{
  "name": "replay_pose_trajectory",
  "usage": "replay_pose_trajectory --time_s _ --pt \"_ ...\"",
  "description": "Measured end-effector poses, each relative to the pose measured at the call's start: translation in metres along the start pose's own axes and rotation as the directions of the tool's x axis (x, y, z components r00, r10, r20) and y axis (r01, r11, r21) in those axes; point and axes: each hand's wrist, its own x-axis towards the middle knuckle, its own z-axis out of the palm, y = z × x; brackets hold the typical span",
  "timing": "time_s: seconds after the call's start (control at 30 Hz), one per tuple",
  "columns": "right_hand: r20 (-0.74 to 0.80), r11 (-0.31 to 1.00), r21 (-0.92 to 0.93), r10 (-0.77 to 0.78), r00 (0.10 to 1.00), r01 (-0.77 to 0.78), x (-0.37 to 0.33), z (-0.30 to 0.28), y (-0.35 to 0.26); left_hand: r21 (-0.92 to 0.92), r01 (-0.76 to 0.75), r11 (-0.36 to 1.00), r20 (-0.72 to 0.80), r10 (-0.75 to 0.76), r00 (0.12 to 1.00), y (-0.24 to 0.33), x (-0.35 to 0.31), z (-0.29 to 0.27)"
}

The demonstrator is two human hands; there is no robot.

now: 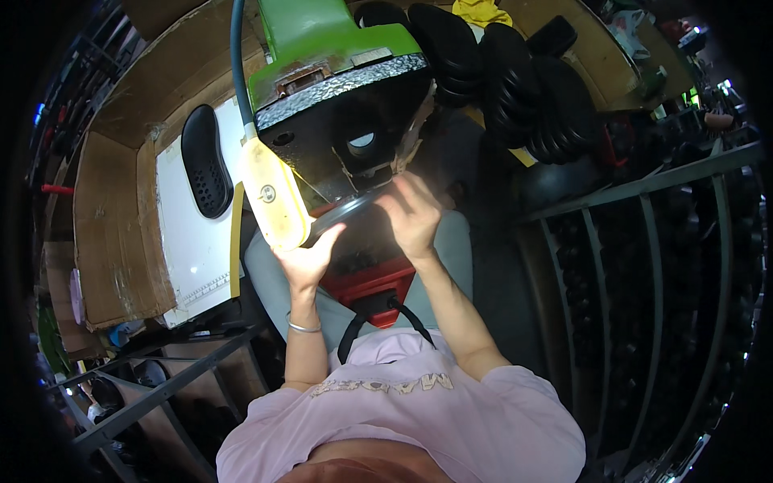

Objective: The person uses a green grinding machine to smooth the edges of black shoe soles. They repeatedly pick up soles from a red basket, press them against the spinning wheel, and place them on a nearby shelf. The person also retrieves new soles from a metal rack to continue the process.

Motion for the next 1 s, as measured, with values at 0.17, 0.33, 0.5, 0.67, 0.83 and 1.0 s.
replay_pose_trajectory --time_s 0.17,0.33,0.5,0.67,0.83,1.0 --pt "0.025 0.987 -0.065 -0.147 0.989 0.149 0.009 0.006 -0.032 -0.142 0.071 0.987 -0.008 -0.073 0.997 -0.024 -0.016 -0.003" --pt "0.005 0.987 -0.058 -0.149 0.989 0.149 0.014 0.003 -0.025 -0.012 -0.115 0.993 0.187 0.115 0.976 0.007 0.009 0.024" --pt "0.1 0.955 0.239 0.157 0.983 -0.177 -0.008 0.015 0.025 -0.106 0.008 0.994 0.066 -0.001 0.998 -0.016 -0.004 0.034" --pt "0.425 0.593 0.388 0.564 0.708 -0.706 -0.069 0.029 0.093 -0.232 0.133 0.964 0.034 -0.129 0.991 -0.031 -0.019 0.036" --pt "0.694 -0.159 0.637 0.544 0.472 -0.754 -0.115 0.046 0.121 -0.241 0.151 0.959 0.064 -0.139 0.988 -0.016 -0.017 0.037" --pt "0.633 -0.147 0.724 0.531 0.563 -0.674 -0.113 0.037 0.13 -0.243 0.158 0.957 0.042 -0.153 0.987 -0.029 -0.023 0.041"
